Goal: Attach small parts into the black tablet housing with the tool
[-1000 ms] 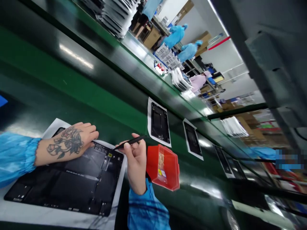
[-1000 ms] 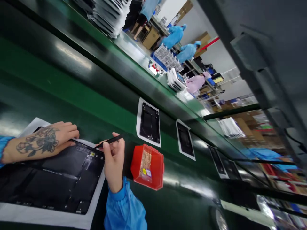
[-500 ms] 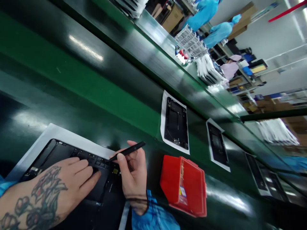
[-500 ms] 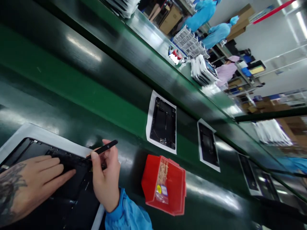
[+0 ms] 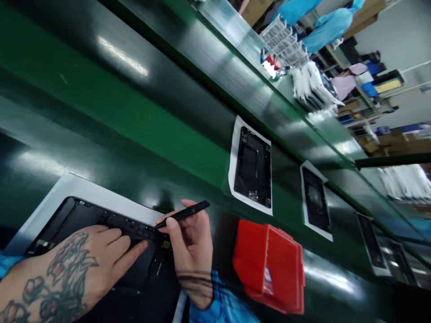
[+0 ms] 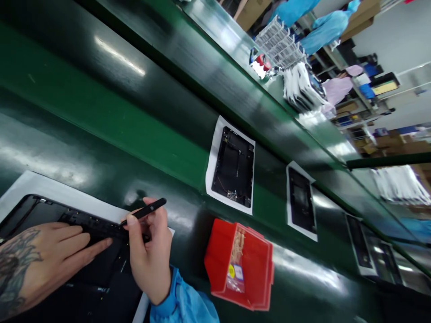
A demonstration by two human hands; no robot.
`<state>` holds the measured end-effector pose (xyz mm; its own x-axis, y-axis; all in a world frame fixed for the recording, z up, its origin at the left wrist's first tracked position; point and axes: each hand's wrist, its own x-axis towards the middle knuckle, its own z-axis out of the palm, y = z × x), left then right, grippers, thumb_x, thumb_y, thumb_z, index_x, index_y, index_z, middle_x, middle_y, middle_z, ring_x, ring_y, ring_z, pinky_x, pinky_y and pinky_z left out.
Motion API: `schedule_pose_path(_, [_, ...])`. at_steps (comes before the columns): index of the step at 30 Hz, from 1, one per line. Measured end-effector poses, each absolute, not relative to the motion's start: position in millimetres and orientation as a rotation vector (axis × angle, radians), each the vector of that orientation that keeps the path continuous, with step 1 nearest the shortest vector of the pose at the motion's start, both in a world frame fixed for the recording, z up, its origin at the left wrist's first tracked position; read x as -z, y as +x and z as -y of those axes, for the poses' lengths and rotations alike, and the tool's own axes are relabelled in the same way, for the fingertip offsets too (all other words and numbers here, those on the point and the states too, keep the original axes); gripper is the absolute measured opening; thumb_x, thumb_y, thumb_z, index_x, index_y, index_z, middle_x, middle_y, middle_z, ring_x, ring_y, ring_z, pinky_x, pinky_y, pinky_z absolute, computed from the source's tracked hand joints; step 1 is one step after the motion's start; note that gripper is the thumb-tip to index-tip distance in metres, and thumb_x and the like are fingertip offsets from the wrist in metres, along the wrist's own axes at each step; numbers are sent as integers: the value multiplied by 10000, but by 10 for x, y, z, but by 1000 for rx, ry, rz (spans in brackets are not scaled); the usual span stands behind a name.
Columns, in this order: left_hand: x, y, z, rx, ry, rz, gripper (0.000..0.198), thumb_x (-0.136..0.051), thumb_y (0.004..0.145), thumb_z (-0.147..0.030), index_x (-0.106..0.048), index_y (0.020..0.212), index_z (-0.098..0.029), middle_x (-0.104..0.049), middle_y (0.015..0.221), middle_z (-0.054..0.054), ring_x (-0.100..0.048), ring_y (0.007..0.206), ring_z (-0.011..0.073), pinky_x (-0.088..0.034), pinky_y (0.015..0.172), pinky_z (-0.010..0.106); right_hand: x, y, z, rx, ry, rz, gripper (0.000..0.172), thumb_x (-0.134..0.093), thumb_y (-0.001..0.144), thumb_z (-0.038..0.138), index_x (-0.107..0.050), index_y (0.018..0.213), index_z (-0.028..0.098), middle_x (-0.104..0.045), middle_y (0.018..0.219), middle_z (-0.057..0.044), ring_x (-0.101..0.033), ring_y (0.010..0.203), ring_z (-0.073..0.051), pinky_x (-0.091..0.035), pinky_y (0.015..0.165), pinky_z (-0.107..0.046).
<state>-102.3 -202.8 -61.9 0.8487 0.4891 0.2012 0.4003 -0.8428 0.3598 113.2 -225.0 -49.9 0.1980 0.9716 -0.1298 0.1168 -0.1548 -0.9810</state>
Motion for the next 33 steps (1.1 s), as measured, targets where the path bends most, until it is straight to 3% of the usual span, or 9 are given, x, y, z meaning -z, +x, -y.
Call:
schedule_pose_path(9, [563, -1100, 2167, -30, 2715, -701, 746, -666, 844, -113, -453, 1553, -207, -587, 944, 24, -563, 813, 211, -446, 713, 397, 550, 1142, 2301, -1080, -1531, 1152, 331, -649, 1028, 248, -574, 1310, 403, -769, 956, 55, -761, 831, -115, -635, 749, -191])
schedule_pose_path(15, [572, -1041, 2051, -308, 2715, -695, 546, -580, 844, -72, -574, 1383, -156, -563, 799, -13, -538, 688, 168, -394, 603, 354, 534, 1133, 2299, -1063, -1512, 1162, 368, -643, 1025, 208, -564, 1313, 424, -768, 959, 78, -756, 824, -91, -625, 762, -162])
schedule_pose_path(27, [563, -1043, 2020, -233, 2737, -678, 553, -514, 895, -37, -520, 1436, -155, -576, 824, -25, -568, 697, 160, -419, 603, 347, 541, 1146, 2317, -984, -1517, 1275, 354, -640, 1014, 197, -571, 1332, 335, -766, 961, 20, -764, 815, -143, -654, 736, -228])
schedule_pose_path(33, [546, -1024, 2048, -267, 2720, -693, 530, -493, 922, -47, -555, 1437, -152, -583, 820, -2, -570, 716, 173, -432, 619, 345, 502, 1144, 2302, -996, -1462, 1301, 454, -633, 1019, 169, -513, 1365, 437, -767, 990, 70, -758, 855, -100, -640, 784, -177])
